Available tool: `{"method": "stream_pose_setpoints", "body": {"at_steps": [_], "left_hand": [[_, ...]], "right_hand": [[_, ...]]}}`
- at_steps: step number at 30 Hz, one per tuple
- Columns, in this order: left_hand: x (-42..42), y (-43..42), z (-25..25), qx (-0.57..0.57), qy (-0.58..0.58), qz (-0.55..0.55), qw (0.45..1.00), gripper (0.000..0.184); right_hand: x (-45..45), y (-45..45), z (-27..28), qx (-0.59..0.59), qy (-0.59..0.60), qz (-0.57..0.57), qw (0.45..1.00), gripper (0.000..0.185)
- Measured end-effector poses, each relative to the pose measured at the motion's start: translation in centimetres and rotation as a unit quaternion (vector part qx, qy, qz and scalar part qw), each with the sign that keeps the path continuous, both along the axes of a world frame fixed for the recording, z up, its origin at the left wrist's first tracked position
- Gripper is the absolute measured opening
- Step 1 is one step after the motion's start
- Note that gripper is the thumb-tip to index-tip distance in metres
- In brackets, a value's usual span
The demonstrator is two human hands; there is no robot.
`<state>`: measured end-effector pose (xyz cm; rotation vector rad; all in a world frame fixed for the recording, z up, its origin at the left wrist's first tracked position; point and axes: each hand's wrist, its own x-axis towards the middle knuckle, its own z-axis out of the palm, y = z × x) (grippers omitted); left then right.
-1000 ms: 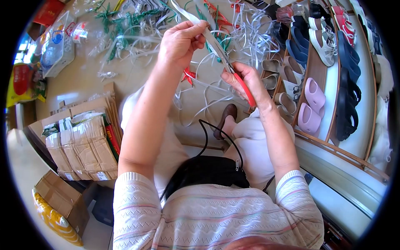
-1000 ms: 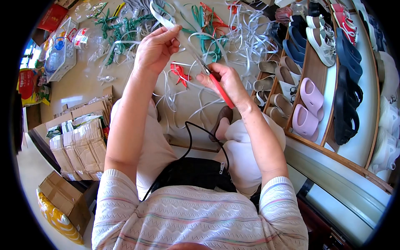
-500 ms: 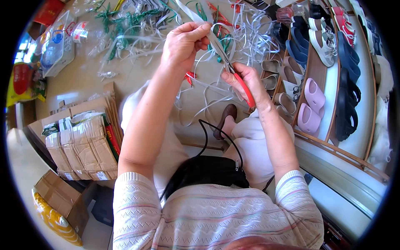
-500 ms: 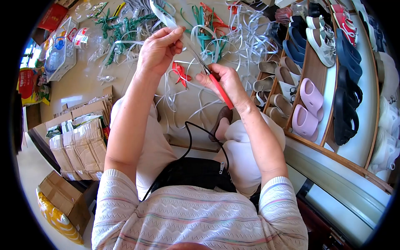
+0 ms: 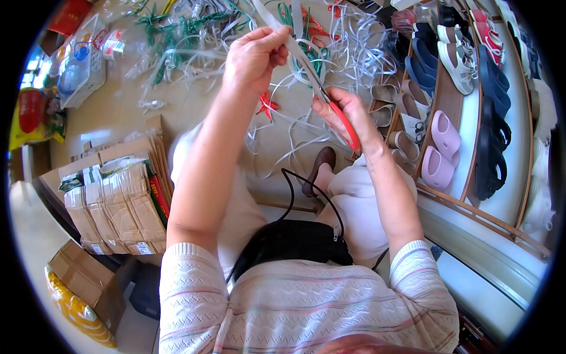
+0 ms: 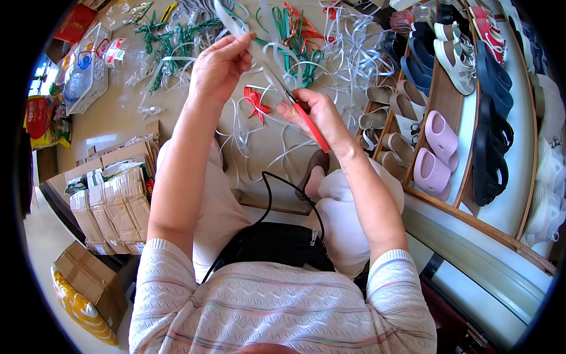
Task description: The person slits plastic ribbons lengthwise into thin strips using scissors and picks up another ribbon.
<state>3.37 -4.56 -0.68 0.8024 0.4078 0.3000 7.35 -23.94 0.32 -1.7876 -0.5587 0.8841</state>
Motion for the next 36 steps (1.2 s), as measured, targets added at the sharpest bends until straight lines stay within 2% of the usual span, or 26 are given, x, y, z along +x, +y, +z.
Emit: {"method": "stream_pose_setpoints", "body": {"at_steps": [4, 7, 10, 16, 20, 23, 28, 31, 36], "left_hand": [[0.0, -1.2, -0.3, 0.001, 0.017, -0.015, 1.000, 0.020], [0.0, -1.2, -0.5, -0.013, -0.002, -0.024, 1.000, 0.020], [0.0, -1.4, -0.3, -0.022, -0.002, -0.029, 0.999, 0.020], [-0.2, -2.1, -0.1, -0.048, 0.018, -0.050, 0.997, 0.019], [-0.2, -1.5, -0.5, -0.049, 0.013, -0.041, 0.998, 0.018], [0.3, 0.2, -0.2, -0.024, 0.019, 0.028, 0.999, 0.017], [0.2, -0.2, -0.3, -0.007, 0.032, 0.028, 0.999, 0.019], [0.0, -0.7, -0.2, 0.002, 0.032, 0.029, 0.999, 0.019], [0.0, -0.9, 0.0, -0.005, 0.029, 0.029, 0.999, 0.020]], "right_hand": [[0.3, 0.2, -0.9, 0.036, -0.039, 0.025, 0.998, 0.024], [0.3, -0.1, -0.9, 0.029, 0.034, 0.015, 0.999, 0.023], [0.3, -0.2, -0.3, -0.007, -0.013, 0.018, 1.000, 0.023], [0.1, 0.4, 0.5, 0.011, 0.030, -0.026, 0.999, 0.023], [0.4, 0.0, -0.8, 0.015, -0.001, 0.002, 1.000, 0.021], [0.5, -0.6, -1.9, 0.013, -0.041, 0.027, 0.999, 0.021], [0.0, 0.1, -1.1, 0.031, -0.018, 0.001, 0.999, 0.024], [-0.1, 0.5, 0.3, -0.010, -0.020, 0.003, 1.000, 0.024], [0.0, 0.2, 0.1, -0.013, -0.009, 0.000, 1.000, 0.024]]}}
